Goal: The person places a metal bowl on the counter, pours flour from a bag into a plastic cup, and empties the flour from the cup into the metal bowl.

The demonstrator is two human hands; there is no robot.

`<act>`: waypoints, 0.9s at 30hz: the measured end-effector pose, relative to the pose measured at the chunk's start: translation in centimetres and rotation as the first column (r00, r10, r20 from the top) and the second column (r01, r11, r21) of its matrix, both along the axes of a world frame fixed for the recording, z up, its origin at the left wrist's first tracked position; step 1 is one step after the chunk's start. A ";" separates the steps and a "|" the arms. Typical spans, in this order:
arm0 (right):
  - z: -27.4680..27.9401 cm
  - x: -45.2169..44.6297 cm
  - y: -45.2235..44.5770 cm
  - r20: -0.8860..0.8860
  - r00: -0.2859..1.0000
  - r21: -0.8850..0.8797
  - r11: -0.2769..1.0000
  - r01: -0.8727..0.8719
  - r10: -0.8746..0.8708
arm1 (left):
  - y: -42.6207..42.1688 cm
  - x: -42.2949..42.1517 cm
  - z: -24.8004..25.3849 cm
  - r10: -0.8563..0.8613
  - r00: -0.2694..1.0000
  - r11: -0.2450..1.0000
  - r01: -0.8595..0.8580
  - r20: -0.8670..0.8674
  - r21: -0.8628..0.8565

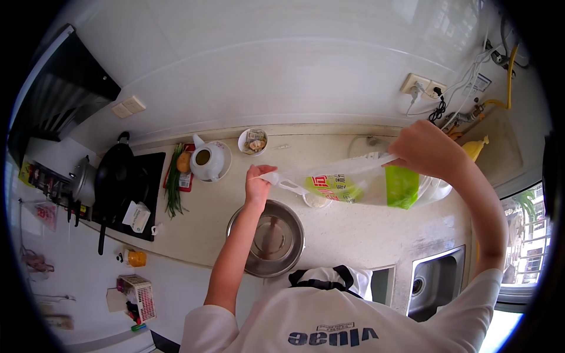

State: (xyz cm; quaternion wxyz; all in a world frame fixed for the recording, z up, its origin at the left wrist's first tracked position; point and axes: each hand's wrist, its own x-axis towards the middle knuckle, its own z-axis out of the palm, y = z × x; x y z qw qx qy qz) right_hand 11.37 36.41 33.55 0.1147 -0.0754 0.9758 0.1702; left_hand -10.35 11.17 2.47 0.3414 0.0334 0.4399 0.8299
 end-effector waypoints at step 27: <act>-2.1 0.9 1.1 -0.049 0.999 -0.077 0.997 0.012 -0.016 | 7.0 5.5 17.4 -0.881 -0.009 0.473 0.020 -0.473 -0.881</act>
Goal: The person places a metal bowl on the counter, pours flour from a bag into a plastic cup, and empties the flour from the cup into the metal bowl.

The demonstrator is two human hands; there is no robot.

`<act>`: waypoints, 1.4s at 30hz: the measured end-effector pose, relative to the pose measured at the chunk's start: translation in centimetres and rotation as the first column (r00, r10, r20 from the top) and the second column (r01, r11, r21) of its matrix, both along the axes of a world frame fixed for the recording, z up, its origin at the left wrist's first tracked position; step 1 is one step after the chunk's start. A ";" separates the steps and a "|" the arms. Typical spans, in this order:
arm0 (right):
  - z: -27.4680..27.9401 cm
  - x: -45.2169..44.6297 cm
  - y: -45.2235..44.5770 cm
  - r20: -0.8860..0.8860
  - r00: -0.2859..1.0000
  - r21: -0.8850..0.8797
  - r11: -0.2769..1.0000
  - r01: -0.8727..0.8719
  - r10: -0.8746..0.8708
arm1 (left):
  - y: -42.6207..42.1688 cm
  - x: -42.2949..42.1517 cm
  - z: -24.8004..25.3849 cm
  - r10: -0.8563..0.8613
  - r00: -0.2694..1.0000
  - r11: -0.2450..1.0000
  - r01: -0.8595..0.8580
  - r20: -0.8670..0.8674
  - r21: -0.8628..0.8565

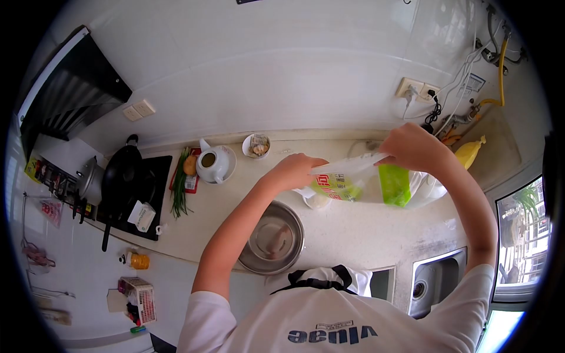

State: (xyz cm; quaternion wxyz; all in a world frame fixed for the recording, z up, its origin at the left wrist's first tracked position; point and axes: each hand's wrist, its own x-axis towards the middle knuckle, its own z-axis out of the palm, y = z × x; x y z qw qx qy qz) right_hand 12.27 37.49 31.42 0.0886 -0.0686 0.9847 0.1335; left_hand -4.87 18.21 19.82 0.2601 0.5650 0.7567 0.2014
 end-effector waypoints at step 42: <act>1.2 0.8 0.8 0.036 0.983 -0.046 0.982 0.183 -0.182 | 1.4 0.6 -1.4 0.014 0.945 0.980 0.051 -0.327 0.190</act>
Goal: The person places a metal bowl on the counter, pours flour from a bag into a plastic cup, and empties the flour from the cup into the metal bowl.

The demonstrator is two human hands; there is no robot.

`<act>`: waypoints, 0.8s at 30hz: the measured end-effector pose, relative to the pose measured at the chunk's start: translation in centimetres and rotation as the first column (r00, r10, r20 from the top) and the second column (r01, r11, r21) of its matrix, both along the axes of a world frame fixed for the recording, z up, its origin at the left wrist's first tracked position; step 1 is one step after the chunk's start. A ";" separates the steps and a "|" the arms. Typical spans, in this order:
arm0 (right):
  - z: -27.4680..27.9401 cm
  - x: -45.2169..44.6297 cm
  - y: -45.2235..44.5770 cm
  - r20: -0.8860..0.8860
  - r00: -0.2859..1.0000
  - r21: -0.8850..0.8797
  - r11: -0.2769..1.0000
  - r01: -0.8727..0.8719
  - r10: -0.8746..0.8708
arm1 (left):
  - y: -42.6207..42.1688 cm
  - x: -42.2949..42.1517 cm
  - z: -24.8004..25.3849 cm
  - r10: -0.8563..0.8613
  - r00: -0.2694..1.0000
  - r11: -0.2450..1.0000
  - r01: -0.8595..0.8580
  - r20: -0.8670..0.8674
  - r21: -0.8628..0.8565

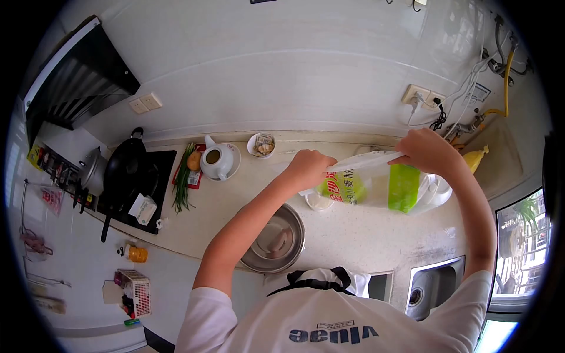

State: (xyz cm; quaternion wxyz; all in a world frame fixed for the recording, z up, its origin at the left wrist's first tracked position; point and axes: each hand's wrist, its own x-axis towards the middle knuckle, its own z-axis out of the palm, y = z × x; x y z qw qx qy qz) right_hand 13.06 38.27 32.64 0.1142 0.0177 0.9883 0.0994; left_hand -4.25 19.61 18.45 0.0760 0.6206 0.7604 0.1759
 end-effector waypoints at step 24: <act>-1.0 -0.2 0.3 -0.021 0.998 -0.016 0.998 -0.056 0.055 | -0.2 0.9 0.1 -0.056 0.998 0.997 0.056 -0.002 -0.058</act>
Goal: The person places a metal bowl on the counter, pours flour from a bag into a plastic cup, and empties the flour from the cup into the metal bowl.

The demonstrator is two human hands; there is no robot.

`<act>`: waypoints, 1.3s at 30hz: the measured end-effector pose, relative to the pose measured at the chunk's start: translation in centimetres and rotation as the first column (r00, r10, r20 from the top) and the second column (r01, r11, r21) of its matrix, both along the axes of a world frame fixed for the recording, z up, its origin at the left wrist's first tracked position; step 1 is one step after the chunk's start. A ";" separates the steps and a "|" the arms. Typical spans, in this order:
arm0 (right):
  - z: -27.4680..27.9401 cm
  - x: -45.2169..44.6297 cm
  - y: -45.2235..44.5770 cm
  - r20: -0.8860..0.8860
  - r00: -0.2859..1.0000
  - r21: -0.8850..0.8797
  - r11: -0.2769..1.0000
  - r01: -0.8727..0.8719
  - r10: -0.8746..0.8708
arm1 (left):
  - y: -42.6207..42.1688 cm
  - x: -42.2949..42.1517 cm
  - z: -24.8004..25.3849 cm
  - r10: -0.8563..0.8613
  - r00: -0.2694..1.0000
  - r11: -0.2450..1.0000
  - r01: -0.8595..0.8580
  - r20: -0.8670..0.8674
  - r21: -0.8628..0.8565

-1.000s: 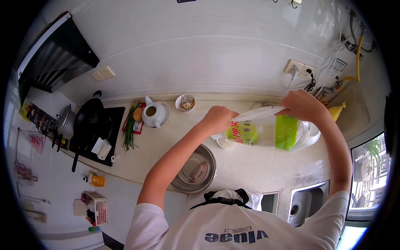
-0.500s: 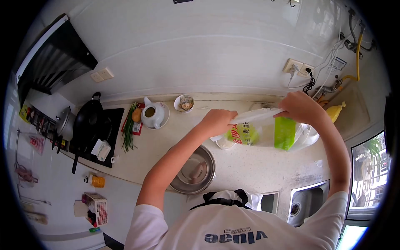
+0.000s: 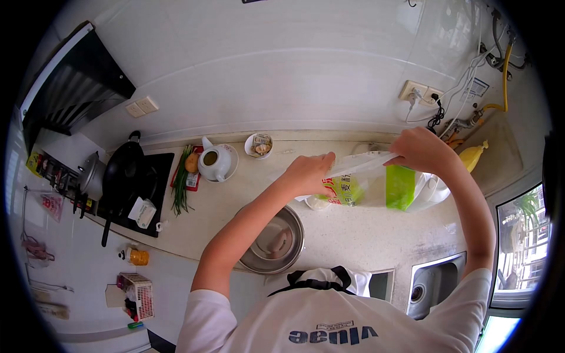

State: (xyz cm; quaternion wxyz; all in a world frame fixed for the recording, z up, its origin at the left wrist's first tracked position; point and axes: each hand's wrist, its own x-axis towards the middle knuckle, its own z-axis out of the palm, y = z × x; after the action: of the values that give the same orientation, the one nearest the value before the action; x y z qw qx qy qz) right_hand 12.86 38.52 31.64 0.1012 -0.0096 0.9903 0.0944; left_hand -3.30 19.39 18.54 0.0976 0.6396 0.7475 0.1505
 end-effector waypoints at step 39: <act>2.3 -1.0 -2.1 0.032 0.999 0.064 0.998 0.011 -0.013 | 1.2 -0.3 -0.3 -0.013 0.996 0.991 0.001 -0.085 -0.130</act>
State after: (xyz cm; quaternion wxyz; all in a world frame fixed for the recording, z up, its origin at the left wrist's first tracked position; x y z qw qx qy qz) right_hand 11.86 36.37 33.90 0.1183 -0.0019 0.9851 0.1252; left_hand -3.57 20.54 18.26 0.1077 0.6403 0.7570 0.0736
